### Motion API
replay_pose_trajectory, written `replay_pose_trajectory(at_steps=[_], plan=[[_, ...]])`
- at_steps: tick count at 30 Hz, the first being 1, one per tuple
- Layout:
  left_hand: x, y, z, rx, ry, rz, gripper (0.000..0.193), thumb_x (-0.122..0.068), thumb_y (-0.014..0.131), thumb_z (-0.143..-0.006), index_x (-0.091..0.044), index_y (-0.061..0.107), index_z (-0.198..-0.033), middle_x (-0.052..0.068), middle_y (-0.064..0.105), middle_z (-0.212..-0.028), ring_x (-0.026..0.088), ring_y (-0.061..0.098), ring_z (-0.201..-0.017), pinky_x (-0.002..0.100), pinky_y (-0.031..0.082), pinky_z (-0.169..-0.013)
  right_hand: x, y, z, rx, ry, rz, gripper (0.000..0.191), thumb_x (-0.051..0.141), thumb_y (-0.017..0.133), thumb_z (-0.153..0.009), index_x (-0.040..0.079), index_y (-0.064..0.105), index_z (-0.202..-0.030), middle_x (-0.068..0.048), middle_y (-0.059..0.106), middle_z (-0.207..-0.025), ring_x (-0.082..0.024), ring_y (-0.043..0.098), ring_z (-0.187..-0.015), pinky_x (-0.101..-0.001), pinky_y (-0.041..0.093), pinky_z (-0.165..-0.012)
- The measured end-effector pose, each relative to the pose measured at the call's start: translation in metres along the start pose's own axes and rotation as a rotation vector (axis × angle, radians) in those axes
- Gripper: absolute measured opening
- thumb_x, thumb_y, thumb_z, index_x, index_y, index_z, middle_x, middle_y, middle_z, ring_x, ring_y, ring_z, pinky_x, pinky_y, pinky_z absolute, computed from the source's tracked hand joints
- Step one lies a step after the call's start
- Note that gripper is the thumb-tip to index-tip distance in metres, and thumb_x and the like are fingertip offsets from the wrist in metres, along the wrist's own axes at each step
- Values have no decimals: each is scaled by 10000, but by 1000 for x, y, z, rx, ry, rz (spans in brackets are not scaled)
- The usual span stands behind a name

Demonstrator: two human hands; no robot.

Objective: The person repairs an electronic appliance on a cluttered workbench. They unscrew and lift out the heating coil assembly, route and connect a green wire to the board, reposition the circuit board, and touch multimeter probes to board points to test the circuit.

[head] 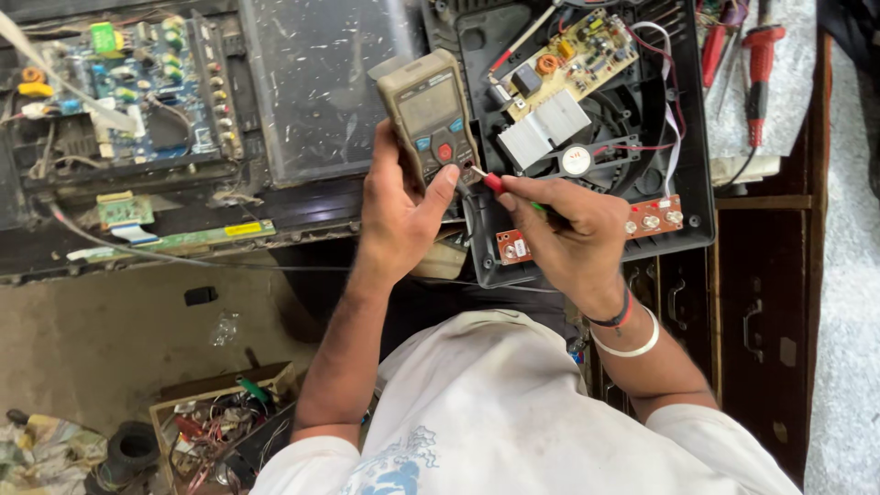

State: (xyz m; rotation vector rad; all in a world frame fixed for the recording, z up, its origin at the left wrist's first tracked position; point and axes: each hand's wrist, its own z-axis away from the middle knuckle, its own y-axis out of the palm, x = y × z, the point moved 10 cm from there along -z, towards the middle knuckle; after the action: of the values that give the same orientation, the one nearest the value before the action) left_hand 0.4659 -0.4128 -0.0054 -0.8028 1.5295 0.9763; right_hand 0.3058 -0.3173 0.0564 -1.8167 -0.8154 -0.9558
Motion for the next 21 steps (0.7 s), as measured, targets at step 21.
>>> replay_pose_trajectory(at_steps=[21], plan=[[-53, -1, 0, -138, 204, 321, 466, -341, 696, -1020, -67, 486, -1333, 106, 695, -1213, 197, 728, -1036, 350, 601, -937, 49, 46, 14, 406, -85, -268, 619, 275, 791, -904, -52, 490, -1334, -155, 584, -1135, -181, 631, -1048, -289, 502, -916]])
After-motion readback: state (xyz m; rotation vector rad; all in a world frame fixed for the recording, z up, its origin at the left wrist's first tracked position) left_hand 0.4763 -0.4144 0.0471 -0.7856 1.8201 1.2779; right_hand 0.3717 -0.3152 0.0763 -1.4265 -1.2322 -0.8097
